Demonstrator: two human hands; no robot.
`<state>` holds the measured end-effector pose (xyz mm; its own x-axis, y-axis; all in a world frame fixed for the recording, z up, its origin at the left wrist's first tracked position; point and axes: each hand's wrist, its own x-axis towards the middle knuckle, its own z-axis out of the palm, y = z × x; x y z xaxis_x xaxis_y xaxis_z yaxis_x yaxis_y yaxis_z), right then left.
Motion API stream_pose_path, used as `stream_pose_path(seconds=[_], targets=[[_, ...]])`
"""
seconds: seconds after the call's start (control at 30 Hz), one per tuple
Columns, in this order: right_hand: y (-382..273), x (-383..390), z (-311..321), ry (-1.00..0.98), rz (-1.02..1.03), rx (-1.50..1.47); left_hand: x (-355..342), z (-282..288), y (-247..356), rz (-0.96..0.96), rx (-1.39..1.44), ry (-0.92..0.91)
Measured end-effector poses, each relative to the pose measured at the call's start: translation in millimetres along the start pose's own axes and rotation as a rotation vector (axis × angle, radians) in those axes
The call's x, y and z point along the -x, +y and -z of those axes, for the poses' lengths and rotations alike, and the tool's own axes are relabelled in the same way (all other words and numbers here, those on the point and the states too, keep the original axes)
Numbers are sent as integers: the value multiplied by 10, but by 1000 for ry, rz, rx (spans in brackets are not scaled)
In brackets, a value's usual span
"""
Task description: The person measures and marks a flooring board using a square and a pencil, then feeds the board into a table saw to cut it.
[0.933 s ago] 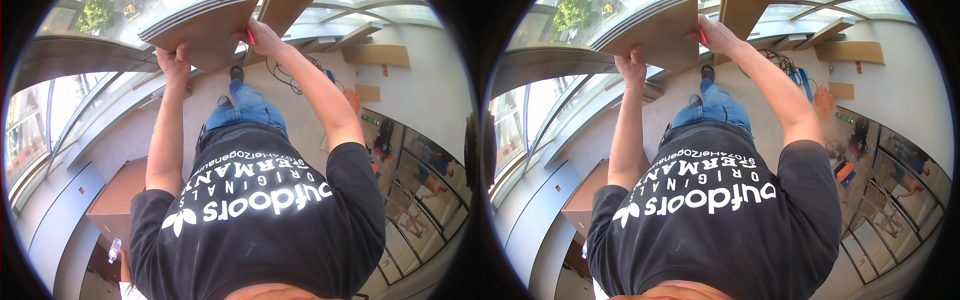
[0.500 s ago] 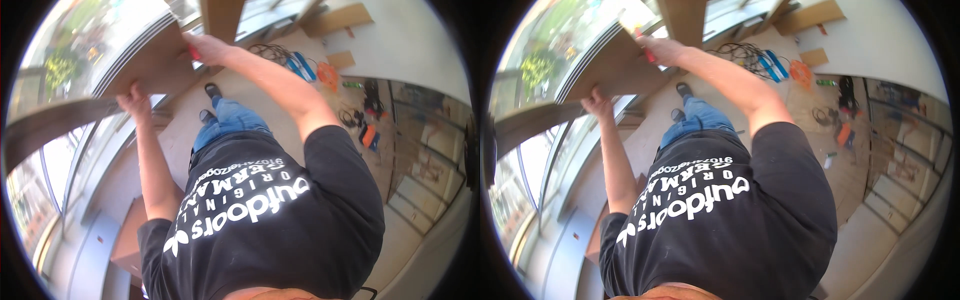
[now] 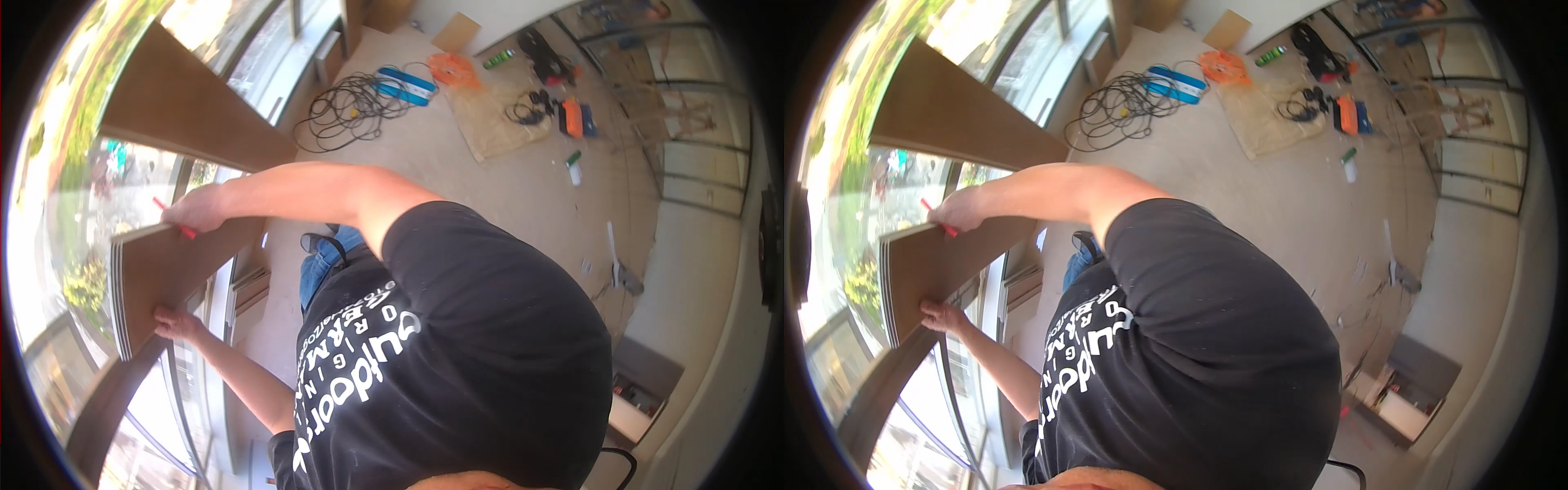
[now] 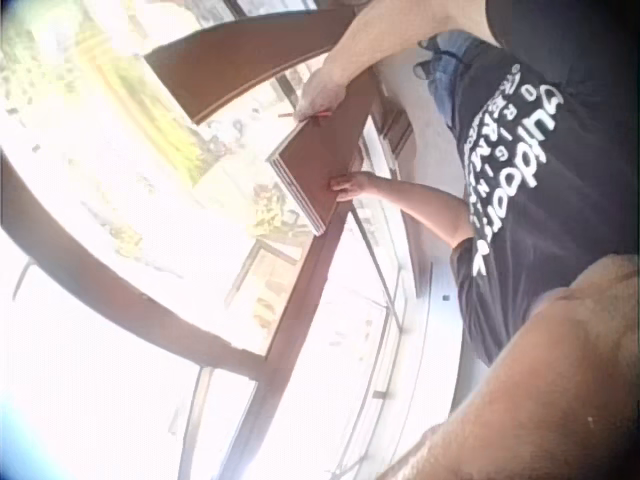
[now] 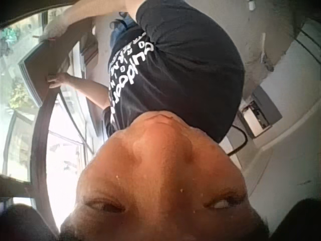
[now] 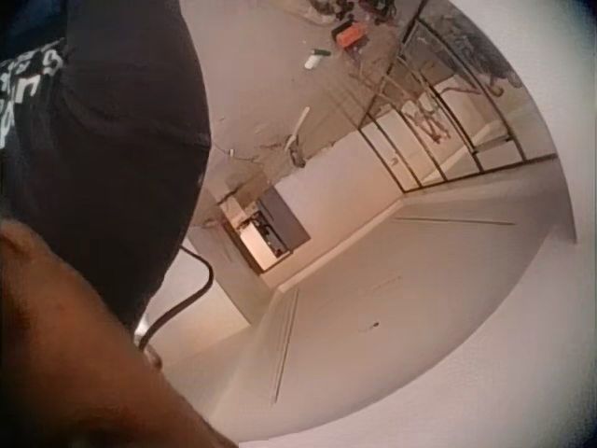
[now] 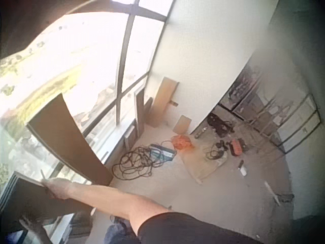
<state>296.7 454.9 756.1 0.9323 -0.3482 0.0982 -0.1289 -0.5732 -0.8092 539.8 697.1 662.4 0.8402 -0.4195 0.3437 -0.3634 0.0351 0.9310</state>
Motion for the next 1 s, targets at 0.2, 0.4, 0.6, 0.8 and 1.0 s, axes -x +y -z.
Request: stream_pose_path(seconds=[0.2,0.4,0.6,0.8,1.0], targets=[[-66,132,211,-106,-140,-153,115,-307,580,27,-100,-66],[-53,79,175,-78,-44,31,61,-242,647,101,-160,-28],[-34,27,108,-97,-26,11,31,-182,591,128,-116,-25],[136,148,120,-59,-10,7,159,-414,741,103,33,-8],[242,-9,2,-53,-5,-22,-103,-89,-18,-20,-293,-82]])
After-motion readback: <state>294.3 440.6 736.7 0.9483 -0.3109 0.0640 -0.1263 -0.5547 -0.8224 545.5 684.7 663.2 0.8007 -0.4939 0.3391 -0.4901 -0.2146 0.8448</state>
